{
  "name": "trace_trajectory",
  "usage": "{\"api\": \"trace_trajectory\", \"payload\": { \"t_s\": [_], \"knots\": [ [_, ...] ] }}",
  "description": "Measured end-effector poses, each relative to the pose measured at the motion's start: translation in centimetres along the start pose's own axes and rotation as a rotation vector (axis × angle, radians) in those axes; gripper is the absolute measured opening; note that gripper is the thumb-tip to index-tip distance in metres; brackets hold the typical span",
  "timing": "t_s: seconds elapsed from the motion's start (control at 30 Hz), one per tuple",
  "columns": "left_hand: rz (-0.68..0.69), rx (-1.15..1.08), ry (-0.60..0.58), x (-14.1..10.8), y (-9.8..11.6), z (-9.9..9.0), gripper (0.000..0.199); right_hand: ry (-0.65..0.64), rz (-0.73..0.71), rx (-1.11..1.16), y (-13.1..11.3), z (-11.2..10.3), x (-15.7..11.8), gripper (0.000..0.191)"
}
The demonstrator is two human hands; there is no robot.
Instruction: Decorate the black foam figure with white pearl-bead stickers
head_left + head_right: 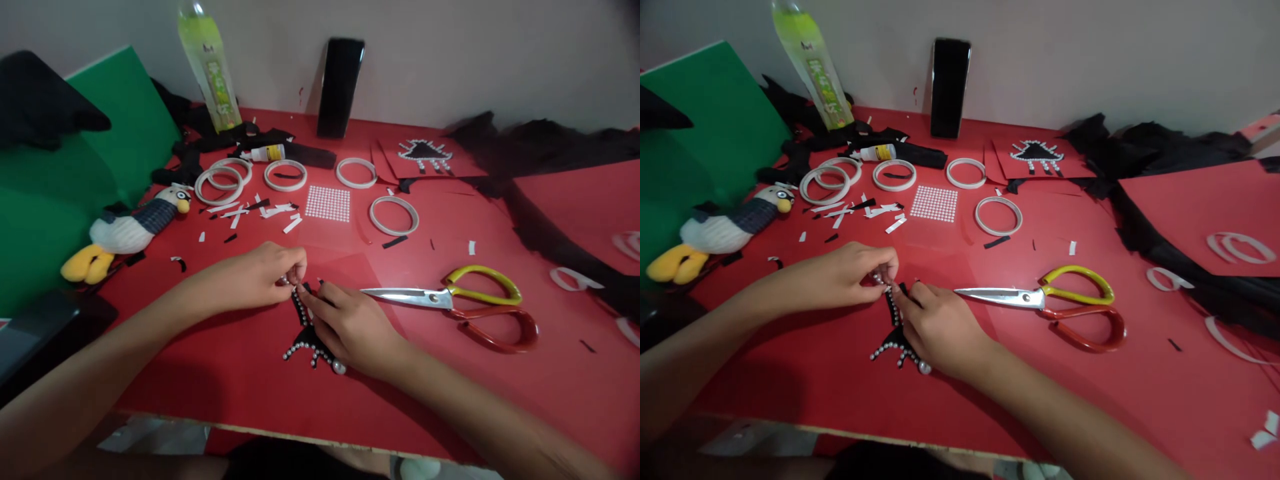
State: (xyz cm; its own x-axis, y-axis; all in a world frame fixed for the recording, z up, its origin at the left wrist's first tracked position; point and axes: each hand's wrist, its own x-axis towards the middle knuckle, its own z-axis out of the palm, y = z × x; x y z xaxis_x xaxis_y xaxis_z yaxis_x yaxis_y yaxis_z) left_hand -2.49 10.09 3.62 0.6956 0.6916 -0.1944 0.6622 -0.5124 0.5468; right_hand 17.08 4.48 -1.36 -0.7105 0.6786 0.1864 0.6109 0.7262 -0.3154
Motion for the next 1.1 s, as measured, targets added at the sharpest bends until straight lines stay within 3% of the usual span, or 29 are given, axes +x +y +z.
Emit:
{"api": "trace_trajectory", "payload": {
  "t_s": [0.2, 0.37, 0.67, 1.1],
  "knots": [
    [-0.098, 0.038, 0.054, -0.3, 0.6, 0.6, 0.012, -0.004, -0.076, -0.117, -0.1, 0.2, 0.1, 0.035],
    [-0.05, 0.008, 0.053, -0.3, 0.3, 0.5, 0.01, 0.096, -0.105, -0.049, 0.2, 0.2, -0.2, 0.035],
    [-0.019, -0.087, -0.006, 0.1, -0.4, -0.3, 0.017, 0.107, -0.116, -0.07, 0.0, 0.2, 0.3, 0.033],
    [-0.103, 0.358, 0.042, -0.6, 2.8, 1.5, 0.017, 0.102, -0.102, 0.05, -0.3, 0.2, 0.3, 0.031]
  ]
}}
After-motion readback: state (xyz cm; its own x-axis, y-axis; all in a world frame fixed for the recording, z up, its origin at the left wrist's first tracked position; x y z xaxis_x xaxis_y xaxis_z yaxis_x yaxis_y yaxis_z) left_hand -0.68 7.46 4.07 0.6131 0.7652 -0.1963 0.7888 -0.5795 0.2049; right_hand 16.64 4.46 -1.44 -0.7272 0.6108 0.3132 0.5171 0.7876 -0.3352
